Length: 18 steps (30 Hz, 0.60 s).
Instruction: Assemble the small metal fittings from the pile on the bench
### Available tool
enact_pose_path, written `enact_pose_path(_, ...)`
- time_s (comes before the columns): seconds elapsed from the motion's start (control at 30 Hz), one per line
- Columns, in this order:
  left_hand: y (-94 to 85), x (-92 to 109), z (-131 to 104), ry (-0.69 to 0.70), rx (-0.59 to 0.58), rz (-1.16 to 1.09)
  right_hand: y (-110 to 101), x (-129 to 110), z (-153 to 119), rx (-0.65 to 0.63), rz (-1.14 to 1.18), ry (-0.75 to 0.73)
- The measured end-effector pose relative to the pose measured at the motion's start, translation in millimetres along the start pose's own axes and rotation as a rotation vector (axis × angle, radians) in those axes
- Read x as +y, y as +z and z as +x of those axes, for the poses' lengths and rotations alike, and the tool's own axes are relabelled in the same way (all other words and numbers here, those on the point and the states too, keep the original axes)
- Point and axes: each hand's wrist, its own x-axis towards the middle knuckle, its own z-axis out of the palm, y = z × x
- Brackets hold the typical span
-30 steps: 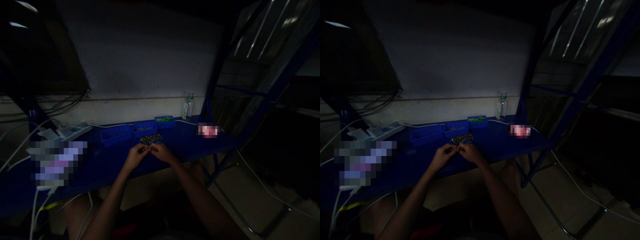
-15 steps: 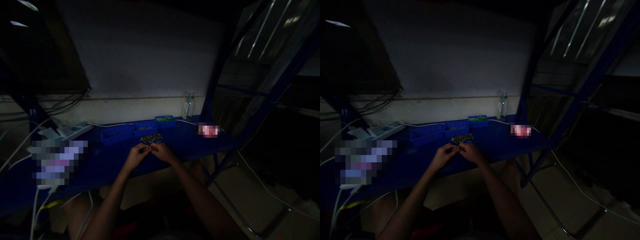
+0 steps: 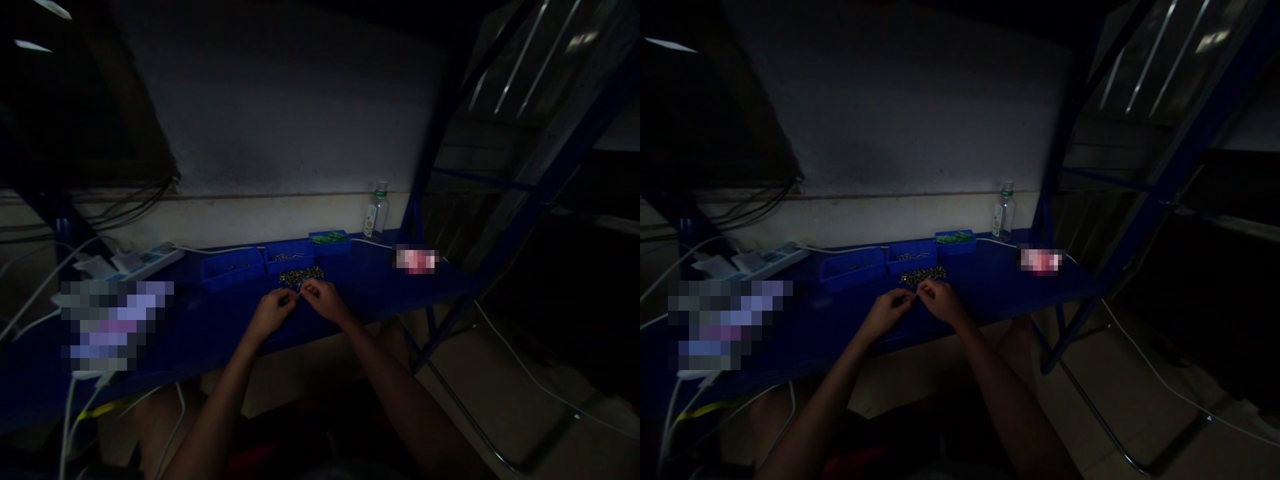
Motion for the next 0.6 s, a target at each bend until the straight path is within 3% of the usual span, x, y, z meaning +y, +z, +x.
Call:
enact_pose_path(0.27,-0.5,2.6,0.1,0.025,-0.038,0.041,1.4,-0.1,-0.6,0.006,-0.001,-0.01)
enact_pose_path(0.47,-3.7,6.4,-2.2,-0.022,0.078,-0.024,3.2,5.0,0.4,0.023,-0.016,-0.004)
enact_pose_path(0.6,-4.1,9.3,-2.8,-0.021,0.145,-0.045,4.6,7.0,0.2,-0.04,-0.062,0.012)
